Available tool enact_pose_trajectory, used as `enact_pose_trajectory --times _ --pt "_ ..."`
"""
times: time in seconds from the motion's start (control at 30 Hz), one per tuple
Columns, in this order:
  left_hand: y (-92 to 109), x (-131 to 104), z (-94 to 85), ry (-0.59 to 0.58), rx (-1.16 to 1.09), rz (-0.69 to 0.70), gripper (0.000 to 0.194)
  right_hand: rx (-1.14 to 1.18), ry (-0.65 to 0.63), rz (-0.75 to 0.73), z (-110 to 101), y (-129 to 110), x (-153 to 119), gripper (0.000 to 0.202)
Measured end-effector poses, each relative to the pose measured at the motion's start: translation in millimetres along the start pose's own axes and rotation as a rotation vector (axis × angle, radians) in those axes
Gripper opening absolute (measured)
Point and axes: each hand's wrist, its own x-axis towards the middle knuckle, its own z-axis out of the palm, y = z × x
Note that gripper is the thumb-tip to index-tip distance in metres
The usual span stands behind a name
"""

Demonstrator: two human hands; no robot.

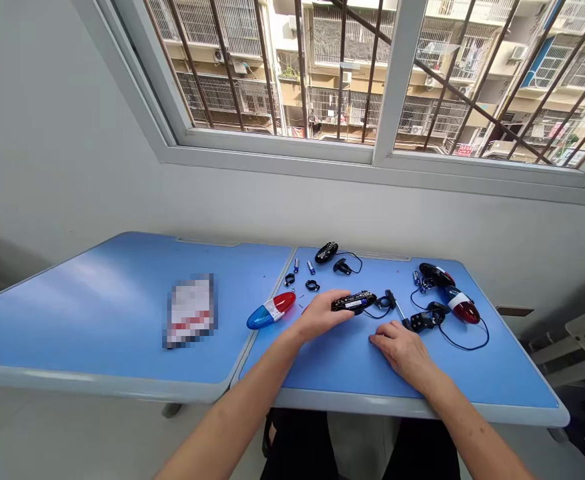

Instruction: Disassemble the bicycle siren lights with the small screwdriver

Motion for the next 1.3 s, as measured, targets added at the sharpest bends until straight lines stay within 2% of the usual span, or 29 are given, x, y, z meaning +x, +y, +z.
enact_pose_trajectory --times 0.1,0.2,0.27,0.33,0.47,0.57,0.63,0.73,0.87,0.97,1.13,1.3 --pt "5 -2 -6.5 -0.061 -0.088 -0.046 0.037 -0.040 -0.009 -0.001 -2 0 3 0.026" --pt "14 -9 -9.9 -0.006 -0.016 -0.034 0.034 -0.009 -0.008 0.002 -11 -4 8 0.026" --pt "20 -16 -8.7 0.051 0.092 0.026 0.030 0.074 -0.004 0.010 -20 -7 9 0.025" --pt "22 -25 -4.2 0.051 0.173 0.110 0.029 0.209 0.004 0.037 -29 -7 10 0.023" --pt "16 -36 8.6 -0.008 0.260 0.267 0.038 0.447 0.094 0.160 -43 5 15 0.017" --pt "8 -39 15.7 -0.056 0.312 0.309 0.042 0.500 0.131 0.228 -44 19 32 0.014" --pt "3 -39 19.0 -0.059 0.337 0.326 0.044 0.488 0.095 0.214 -39 26 51 0.014" --pt "-3 -39 23.2 -0.040 0.353 0.333 0.045 0.457 0.011 0.102 -21 27 90 0.014" --pt "-8 -40 26.3 -0.035 0.368 0.314 0.046 0.163 -0.168 -0.052 5 8 144 0.016" --pt "-9 -42 26.2 -0.051 0.367 0.284 0.045 0.101 -0.225 -0.104 21 -13 173 0.017" --pt "-9 -42 26.4 -0.065 0.310 0.287 0.051 0.033 -0.308 -0.174 34 -36 193 0.016" --pt "-12 -40 30.8 -0.091 0.251 0.308 0.058 -0.001 -0.365 -0.183 38 -41 198 0.018"
